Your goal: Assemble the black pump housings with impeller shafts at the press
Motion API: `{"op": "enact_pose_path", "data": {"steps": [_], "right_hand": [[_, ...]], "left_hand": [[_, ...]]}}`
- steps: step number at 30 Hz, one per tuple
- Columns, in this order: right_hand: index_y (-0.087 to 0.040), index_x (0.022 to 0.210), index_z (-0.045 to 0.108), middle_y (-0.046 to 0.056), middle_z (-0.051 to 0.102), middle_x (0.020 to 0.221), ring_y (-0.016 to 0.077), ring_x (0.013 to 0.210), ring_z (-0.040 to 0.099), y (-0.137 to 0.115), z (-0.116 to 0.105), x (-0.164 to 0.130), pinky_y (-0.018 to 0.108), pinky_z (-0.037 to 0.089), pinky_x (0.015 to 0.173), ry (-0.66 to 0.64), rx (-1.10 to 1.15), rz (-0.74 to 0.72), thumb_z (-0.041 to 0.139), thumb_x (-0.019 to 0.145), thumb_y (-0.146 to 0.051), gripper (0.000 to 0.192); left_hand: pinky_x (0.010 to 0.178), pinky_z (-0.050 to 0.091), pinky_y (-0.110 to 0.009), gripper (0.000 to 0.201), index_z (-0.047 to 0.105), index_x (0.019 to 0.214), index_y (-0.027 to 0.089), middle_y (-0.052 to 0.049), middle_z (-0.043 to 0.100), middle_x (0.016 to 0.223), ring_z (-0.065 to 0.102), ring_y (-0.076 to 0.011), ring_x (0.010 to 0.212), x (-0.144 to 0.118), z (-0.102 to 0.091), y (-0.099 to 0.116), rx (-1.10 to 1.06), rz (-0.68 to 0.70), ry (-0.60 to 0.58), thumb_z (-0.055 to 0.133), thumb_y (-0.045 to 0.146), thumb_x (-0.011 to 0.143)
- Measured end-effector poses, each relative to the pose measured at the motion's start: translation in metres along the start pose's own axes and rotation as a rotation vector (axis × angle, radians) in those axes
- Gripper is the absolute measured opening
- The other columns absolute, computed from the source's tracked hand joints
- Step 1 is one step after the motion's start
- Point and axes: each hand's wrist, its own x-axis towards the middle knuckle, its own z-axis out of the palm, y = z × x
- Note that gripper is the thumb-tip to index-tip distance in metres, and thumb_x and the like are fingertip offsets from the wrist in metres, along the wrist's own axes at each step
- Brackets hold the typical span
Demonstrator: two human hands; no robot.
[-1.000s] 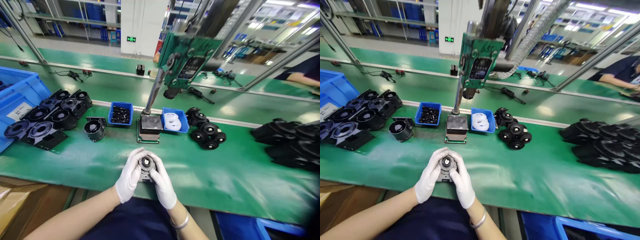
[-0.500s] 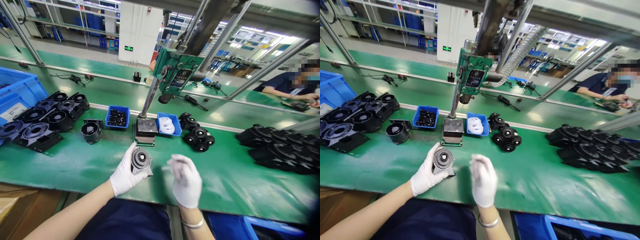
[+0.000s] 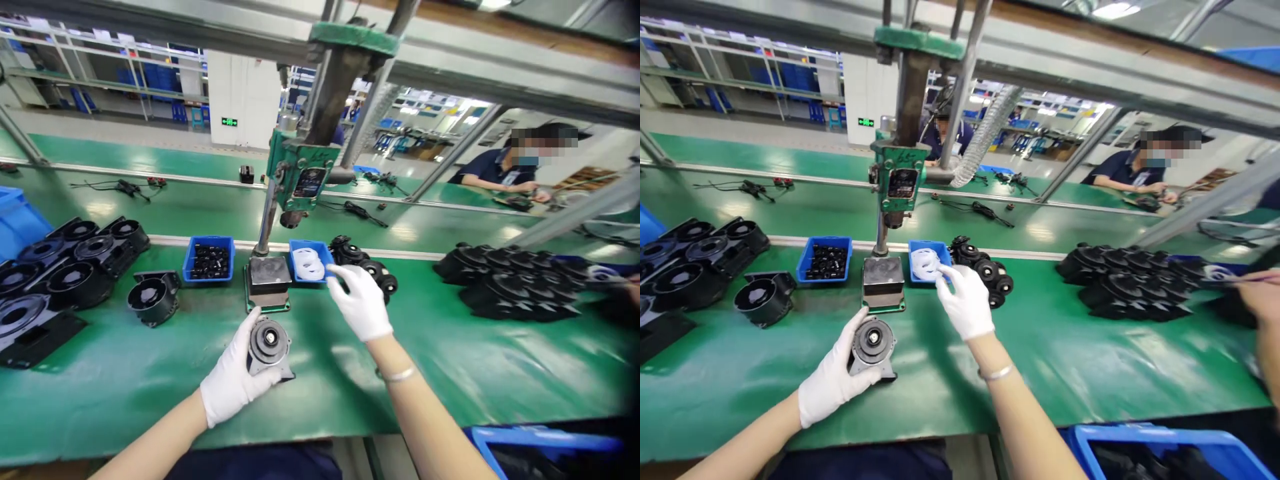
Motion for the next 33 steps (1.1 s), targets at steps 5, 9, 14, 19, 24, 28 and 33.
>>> {"op": "enact_pose_path", "data": {"steps": [5,9,14,19,24,28,33], "right_hand": [[-0.018,0.113,0.068,0.013,0.062,0.126,0.0296,0.112,0.054,0.019,0.028,0.076,0.040,0.042,0.095,-0.230,-0.156,-0.162,0.057,0.090,-0.023,0.026],[-0.014,0.089,0.074,0.015,0.069,0.105,0.0284,0.101,0.058,0.026,0.039,0.095,0.036,0.044,0.087,-0.374,-0.178,-0.203,0.061,0.088,-0.023,0.016],[-0.016,0.089,0.075,0.010,0.071,0.099,0.0223,0.090,0.064,0.042,0.029,0.101,0.030,0.046,0.084,-0.471,-0.097,-0.166,0.062,0.090,-0.028,0.018],[-0.020,0.089,0.076,0.002,0.074,0.093,0.0169,0.085,0.067,0.049,0.017,0.102,0.023,0.049,0.077,-0.527,0.026,-0.074,0.063,0.089,-0.026,0.014],[-0.017,0.095,0.073,0.005,0.073,0.099,0.0187,0.089,0.066,0.045,0.009,0.103,0.026,0.049,0.080,-0.439,0.055,0.031,0.056,0.092,-0.025,0.019],[-0.018,0.093,0.072,0.005,0.073,0.090,0.0189,0.082,0.066,0.038,0.008,0.101,0.026,0.048,0.077,-0.420,0.059,0.069,0.059,0.090,-0.024,0.015],[-0.019,0.094,0.070,0.005,0.073,0.089,0.0189,0.079,0.065,0.032,0.003,0.102,0.028,0.048,0.075,-0.358,0.065,0.102,0.055,0.093,-0.028,0.018]], "left_hand": [[0.120,0.020,-0.052,0.098,0.009,0.151,0.019,-0.016,0.035,0.151,0.035,-0.0315,0.140,0.004,-0.002,-0.009,0.016,0.030,-0.032,0.069,0.046,0.078],[0.120,0.018,-0.053,0.097,0.009,0.151,0.018,-0.018,0.030,0.153,0.031,-0.0328,0.142,0.003,0.000,-0.014,0.019,0.038,-0.038,0.066,0.048,0.079],[0.119,0.021,-0.055,0.095,0.013,0.150,0.018,-0.018,0.033,0.152,0.032,-0.0352,0.142,0.004,0.000,-0.019,0.026,0.050,-0.048,0.066,0.050,0.079],[0.118,0.021,-0.057,0.093,0.012,0.150,0.020,-0.018,0.032,0.152,0.032,-0.0355,0.142,0.004,-0.001,-0.021,0.046,0.036,-0.067,0.067,0.044,0.079],[0.118,0.020,-0.058,0.094,0.010,0.150,0.020,-0.017,0.031,0.153,0.031,-0.0351,0.142,0.003,-0.003,-0.014,0.072,-0.008,-0.091,0.066,0.040,0.078],[0.118,0.021,-0.057,0.093,0.012,0.150,0.021,-0.017,0.031,0.154,0.030,-0.0348,0.143,0.003,-0.006,-0.012,0.110,-0.010,-0.093,0.067,0.039,0.077],[0.117,0.022,-0.058,0.095,0.012,0.151,0.020,-0.017,0.033,0.153,0.032,-0.0361,0.142,0.003,-0.005,-0.012,0.116,-0.010,-0.071,0.068,0.041,0.076]]}}
